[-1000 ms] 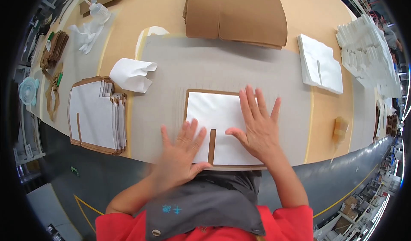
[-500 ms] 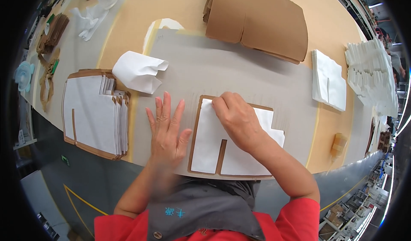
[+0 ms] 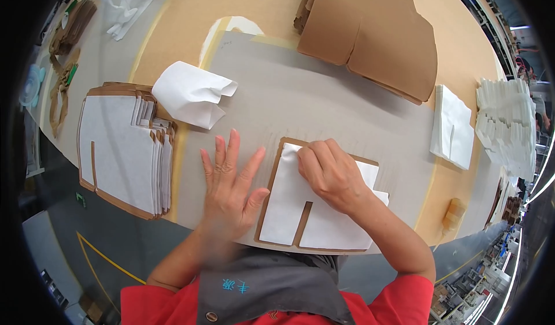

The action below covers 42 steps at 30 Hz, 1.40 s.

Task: Applying glue to cardboard pieces and attaching foam liners to assemble packaging components.

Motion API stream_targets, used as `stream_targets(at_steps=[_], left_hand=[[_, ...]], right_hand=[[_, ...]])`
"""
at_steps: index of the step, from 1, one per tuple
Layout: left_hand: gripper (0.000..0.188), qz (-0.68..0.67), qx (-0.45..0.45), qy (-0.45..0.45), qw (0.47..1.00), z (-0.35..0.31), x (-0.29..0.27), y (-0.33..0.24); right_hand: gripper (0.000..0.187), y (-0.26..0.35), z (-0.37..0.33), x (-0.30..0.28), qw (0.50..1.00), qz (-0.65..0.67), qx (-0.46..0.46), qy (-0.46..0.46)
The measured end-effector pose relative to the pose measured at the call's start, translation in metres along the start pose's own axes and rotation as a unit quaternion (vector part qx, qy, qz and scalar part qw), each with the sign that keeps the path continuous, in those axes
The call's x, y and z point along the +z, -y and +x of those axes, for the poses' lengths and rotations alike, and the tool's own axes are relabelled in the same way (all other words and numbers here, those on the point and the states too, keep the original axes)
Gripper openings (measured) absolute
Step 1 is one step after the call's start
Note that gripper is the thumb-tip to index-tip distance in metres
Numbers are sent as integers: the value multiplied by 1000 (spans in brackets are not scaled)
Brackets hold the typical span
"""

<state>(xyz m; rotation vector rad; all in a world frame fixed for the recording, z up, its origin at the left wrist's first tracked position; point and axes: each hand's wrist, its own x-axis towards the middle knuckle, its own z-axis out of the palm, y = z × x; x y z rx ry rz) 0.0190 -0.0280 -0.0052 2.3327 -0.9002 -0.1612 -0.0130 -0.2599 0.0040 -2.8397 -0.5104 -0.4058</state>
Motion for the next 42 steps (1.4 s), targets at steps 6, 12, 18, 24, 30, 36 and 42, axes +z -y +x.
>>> stream_targets(at_steps=[6,12,18,24,30,36,42], left_hand=[[59,-29,12,4,999,15,0,-6],[48,-101,12,-33,994,42,11,-9],[18,-133,59,-54,988,45,19,-4],[10,-163,82,-47,982,41,13,-7],[11,-122,63,-78,987,41,27,3],[11,-109,86,-96,986,40,27,10],[14,-100,107,-106,984,52,33,8]], right_hand=[[20,-6,-6,3,998,-4,-38,-40],[24,-7,-14,1,996,-8,-58,-70],[51,-16,-13,-22,993,94,41,-55],[34,-33,6,-42,943,259,119,173],[25,-20,-22,-37,979,167,62,101],[30,20,-76,-66,994,82,-72,26],[23,125,-125,-186,987,61,-147,26]])
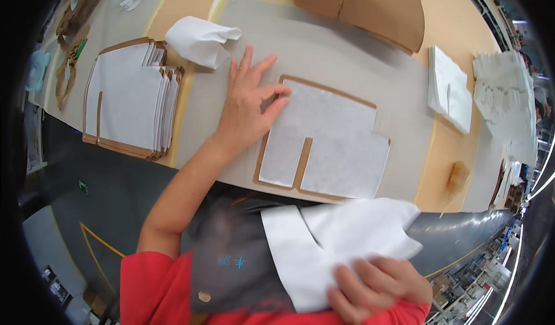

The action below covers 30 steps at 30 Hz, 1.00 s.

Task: Applying glue to cardboard pieces and attaching foam liners to assemble packaging components.

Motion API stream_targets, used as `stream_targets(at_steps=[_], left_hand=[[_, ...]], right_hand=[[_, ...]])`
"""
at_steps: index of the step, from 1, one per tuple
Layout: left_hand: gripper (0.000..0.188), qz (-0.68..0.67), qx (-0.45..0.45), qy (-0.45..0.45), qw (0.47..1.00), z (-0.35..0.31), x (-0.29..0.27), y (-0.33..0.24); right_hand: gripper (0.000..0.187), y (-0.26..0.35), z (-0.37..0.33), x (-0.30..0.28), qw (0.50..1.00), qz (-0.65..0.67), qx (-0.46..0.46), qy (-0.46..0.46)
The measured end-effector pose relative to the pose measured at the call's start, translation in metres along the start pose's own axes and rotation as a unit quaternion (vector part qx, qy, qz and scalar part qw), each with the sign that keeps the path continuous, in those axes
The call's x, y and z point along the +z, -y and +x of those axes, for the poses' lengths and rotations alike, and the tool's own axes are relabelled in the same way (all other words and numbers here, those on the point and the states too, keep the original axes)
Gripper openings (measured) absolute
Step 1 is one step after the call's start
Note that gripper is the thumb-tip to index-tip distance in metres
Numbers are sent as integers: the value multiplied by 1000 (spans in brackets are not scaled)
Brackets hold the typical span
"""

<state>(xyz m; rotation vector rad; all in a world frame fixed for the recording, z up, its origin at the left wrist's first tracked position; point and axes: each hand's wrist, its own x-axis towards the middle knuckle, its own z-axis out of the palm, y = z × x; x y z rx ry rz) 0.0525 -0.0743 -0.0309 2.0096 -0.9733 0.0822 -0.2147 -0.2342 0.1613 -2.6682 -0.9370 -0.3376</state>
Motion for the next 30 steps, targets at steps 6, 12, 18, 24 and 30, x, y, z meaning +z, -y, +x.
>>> stream_targets(at_steps=[6,12,18,24,30], left_hand=[[31,10,45,24,999,-3,-15,-17],[53,46,194,246,949,-13,12,-62],[65,57,260,390,882,-42,28,-71],[70,32,289,436,852,-59,24,-81],[77,17,286,428,857,-78,-11,-91]], right_hand=[[12,-18,-101,-84,932,-70,340,-106],[14,-180,-165,-38,824,98,553,-76],[42,-216,-129,12,877,-114,457,-96],[28,-202,-18,83,936,83,338,-54],[29,-202,7,95,935,97,341,7]])
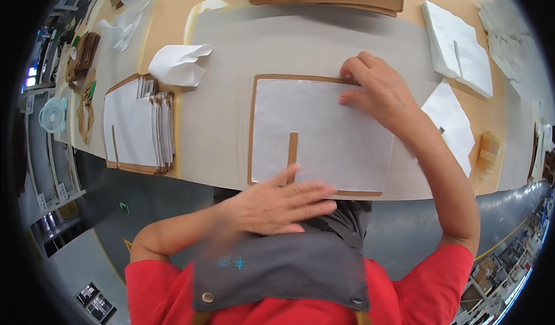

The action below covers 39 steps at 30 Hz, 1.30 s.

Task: Applying glue to cardboard pieces and attaching foam liners to assemble packaging components.

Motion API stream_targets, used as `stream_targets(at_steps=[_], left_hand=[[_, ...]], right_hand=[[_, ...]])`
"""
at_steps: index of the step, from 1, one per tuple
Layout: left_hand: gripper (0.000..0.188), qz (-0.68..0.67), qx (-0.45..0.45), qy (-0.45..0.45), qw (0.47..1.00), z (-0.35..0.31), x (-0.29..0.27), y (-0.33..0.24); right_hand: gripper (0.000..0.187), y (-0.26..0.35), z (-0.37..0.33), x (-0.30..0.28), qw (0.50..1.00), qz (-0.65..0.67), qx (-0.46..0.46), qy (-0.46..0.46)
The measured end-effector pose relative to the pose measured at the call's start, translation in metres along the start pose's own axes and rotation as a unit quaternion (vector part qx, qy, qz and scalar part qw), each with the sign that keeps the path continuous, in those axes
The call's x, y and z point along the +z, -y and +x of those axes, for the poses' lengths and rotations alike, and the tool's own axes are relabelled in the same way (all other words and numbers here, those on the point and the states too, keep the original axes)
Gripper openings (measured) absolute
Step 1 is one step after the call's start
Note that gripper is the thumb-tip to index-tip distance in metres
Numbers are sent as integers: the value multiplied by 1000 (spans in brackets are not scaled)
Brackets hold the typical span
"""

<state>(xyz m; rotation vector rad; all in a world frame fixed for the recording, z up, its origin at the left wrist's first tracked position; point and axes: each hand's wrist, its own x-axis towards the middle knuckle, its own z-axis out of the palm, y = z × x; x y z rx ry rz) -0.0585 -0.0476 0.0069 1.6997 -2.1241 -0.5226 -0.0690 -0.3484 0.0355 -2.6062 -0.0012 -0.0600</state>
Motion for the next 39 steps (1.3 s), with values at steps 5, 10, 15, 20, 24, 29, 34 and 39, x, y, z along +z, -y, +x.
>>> stream_targets(at_steps=[5,10,15,20,24,29,34,39], left_hand=[[86,39,-216,-30,975,-30,-14,20],[89,58,-180,-66,980,-65,1,4],[72,-218,-316,-467,796,-65,-19,5],[37,-591,-266,-481,590,-88,-53,-11],[25,-493,-344,-566,564,-171,-103,-30],[28,-346,-467,-600,550,-300,-135,-6],[39,-273,-517,-576,571,-346,-122,84],[55,123,-600,-523,593,-298,-130,40]], right_hand=[[26,0,13,-10,970,68,184,146],[20,5,-3,-19,989,59,118,64],[14,127,-53,-57,984,17,80,-155],[8,172,-30,-90,974,124,104,-157],[12,199,51,-49,956,290,29,-19],[17,267,172,45,904,397,10,157],[26,266,242,117,936,332,33,112],[31,205,198,112,974,138,-158,-80]])
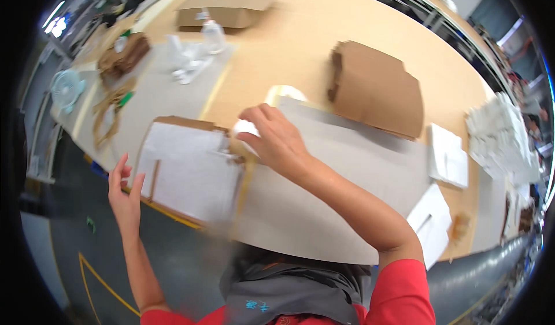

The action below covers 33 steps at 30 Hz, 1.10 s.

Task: Applying glue to cardboard pieces and attaching foam liners to assemble packaging components.

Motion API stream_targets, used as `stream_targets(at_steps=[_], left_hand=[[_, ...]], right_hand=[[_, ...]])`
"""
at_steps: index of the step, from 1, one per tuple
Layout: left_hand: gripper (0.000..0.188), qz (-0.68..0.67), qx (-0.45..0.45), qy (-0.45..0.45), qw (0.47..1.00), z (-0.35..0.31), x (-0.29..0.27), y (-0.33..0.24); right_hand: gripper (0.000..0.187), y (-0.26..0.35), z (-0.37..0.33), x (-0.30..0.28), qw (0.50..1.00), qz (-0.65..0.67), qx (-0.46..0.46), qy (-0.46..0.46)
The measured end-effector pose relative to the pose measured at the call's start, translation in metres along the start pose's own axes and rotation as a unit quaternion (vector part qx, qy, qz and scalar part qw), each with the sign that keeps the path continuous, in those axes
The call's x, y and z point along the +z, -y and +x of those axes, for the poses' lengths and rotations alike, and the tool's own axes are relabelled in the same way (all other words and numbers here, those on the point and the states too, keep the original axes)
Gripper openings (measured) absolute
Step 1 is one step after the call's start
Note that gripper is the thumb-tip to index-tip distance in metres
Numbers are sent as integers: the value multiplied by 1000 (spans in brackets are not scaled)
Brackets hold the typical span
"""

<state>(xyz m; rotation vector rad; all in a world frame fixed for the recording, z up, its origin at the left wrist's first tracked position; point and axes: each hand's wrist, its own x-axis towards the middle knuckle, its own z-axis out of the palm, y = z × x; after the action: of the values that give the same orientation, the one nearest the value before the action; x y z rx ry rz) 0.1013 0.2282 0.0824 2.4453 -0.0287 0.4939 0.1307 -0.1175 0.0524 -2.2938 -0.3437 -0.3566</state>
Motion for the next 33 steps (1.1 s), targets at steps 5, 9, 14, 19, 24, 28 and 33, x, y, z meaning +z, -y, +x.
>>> stream_targets(at_steps=[5,9,14,19,24,28,33], left_hand=[[42,-532,-167,469,685,-31,15,-156],[42,-630,-93,702,319,-72,36,-256],[26,-595,-107,714,352,-79,42,-254],[39,-488,22,719,494,-61,65,-234],[34,-360,-7,710,605,-53,109,-235],[30,-335,-119,679,642,-41,141,-237],[35,-405,-83,552,724,4,214,-244]], right_hand=[[36,-116,-63,-94,947,-294,5,-130],[46,-144,-71,-124,925,-344,-4,-161],[56,-155,-64,-111,907,-399,-11,-131],[58,-156,-69,-112,910,-392,-21,-132],[51,-157,-70,-123,930,-350,-25,-110],[39,-151,-70,-130,948,-291,-21,-127],[10,-141,-70,-143,928,111,155,-321]])
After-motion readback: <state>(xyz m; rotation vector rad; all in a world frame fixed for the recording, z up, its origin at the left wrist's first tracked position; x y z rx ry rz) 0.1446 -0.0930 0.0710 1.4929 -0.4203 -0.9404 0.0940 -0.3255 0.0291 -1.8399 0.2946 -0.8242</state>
